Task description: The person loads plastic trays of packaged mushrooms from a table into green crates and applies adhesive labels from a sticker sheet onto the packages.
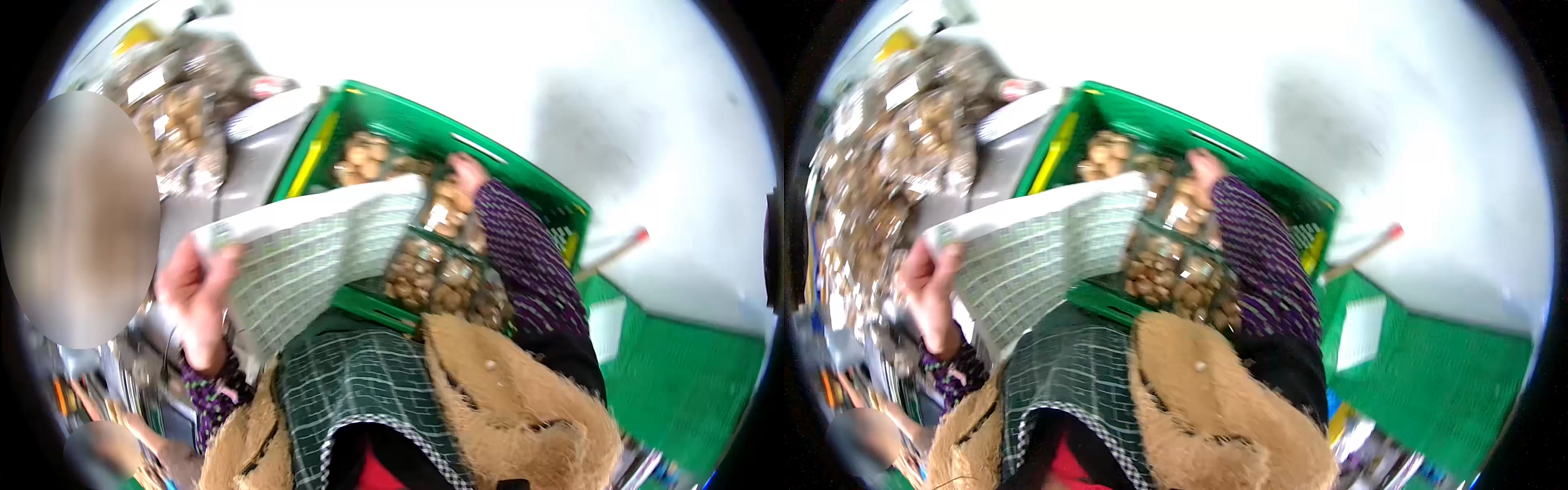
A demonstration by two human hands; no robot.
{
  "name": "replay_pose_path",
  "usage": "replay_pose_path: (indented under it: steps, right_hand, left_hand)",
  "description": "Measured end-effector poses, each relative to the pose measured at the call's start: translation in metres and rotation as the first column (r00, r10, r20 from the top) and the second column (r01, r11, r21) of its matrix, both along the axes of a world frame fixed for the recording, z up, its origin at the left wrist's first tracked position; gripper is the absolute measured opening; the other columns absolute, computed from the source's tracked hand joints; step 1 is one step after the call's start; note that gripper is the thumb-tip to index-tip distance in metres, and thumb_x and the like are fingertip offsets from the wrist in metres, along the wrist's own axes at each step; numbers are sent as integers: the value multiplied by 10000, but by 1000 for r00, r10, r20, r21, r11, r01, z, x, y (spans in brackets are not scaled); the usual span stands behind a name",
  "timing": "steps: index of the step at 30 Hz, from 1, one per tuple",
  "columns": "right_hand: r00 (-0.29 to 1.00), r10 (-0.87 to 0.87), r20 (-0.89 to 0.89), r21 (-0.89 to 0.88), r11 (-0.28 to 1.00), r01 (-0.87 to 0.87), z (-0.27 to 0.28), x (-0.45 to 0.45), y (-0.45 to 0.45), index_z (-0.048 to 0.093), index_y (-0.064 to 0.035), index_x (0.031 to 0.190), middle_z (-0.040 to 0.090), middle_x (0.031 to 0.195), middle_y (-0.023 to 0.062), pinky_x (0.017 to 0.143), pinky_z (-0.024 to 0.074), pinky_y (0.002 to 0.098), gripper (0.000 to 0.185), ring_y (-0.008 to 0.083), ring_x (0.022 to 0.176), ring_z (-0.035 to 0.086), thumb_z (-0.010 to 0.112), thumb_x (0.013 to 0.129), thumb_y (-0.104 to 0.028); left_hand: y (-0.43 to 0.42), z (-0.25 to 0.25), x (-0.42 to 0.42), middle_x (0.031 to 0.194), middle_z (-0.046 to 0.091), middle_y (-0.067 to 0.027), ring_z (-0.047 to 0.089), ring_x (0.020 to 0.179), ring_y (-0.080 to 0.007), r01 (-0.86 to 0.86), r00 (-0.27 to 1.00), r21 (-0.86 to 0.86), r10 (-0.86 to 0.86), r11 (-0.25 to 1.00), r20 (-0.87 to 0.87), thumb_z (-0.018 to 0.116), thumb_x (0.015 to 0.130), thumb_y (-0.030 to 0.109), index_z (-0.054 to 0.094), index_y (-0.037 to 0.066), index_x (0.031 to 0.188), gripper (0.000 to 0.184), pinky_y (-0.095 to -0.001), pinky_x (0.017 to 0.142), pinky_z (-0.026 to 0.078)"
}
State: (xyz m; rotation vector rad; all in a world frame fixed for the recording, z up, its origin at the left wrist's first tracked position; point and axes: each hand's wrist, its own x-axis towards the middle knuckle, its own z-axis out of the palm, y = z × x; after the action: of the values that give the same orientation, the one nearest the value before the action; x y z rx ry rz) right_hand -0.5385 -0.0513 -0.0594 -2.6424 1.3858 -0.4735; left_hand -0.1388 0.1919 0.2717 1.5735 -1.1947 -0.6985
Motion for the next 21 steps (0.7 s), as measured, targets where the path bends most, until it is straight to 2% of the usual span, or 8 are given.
replay_pose_path:
  steps: [2,3,5,8,9,11,14,21]
  right_hand:
    - [979,-59,-196,267,957,111,75,39,14,582,-27,1098,580,1059,177,887,499,402,361,325,1030,587,661,746,-7]
    - [994,-95,60,320,945,71,104,65,26,616,-46,1042,608,1027,151,853,522,380,390,300,963,621,744,676,-8]
    - [769,-45,638,348,908,-235,195,132,65,642,-41,1036,648,967,110,763,545,290,239,193,795,659,680,803,-9]
    - [567,334,753,32,842,-538,288,178,109,636,-17,1068,627,1044,107,832,502,293,224,206,943,621,628,847,16]
    - [559,331,761,15,851,-525,299,187,117,638,-11,1047,628,1046,117,812,508,306,209,215,945,618,662,840,-23]
    - [665,453,594,-301,892,-339,304,195,109,643,-24,1023,627,1034,126,792,507,328,241,227,931,616,715,799,-77]
    - [600,551,580,-356,834,-422,324,210,122,650,-36,996,626,999,112,780,503,343,280,245,914,615,753,752,-129]
    - [491,577,653,-505,815,-285,289,239,150,664,-16,926,617,892,69,628,504,308,321,214,754,619,787,638,-86]
  left_hand:
    - [-2,-12,-2,840,693,-18,609,735,-68,62,998,-26,-61,998,24,737,800,28,676,11,975,186,-229,671,484]
    - [-2,-23,3,795,680,-21,606,720,-68,106,984,-72,-94,992,154,741,796,29,673,10,937,157,-226,648,479]
    - [-4,-23,-6,880,680,-7,596,776,-68,106,993,-6,-106,994,48,718,816,-12,660,6,1008,202,-220,702,478]
    - [-12,-14,-16,857,673,6,590,769,-63,169,983,-111,-160,979,87,724,821,11,667,6,978,167,-224,683,476]
    - [-11,-10,-16,856,672,-8,598,768,-77,163,977,-96,-147,982,157,725,817,12,667,-6,970,163,-230,681,478]
    - [-10,-6,-12,854,670,-21,607,767,-92,155,963,-86,-132,984,234,726,814,13,668,-18,961,161,-236,679,480]
    - [-17,-9,-12,864,655,-123,656,691,-209,200,878,-288,-40,936,477,735,734,-41,665,-18,907,188,-282,590,501]
    - [-12,-22,-19,645,524,-78,495,514,-161,183,880,-248,-46,951,472,757,699,-20,615,-10,772,159,-276,468,372]
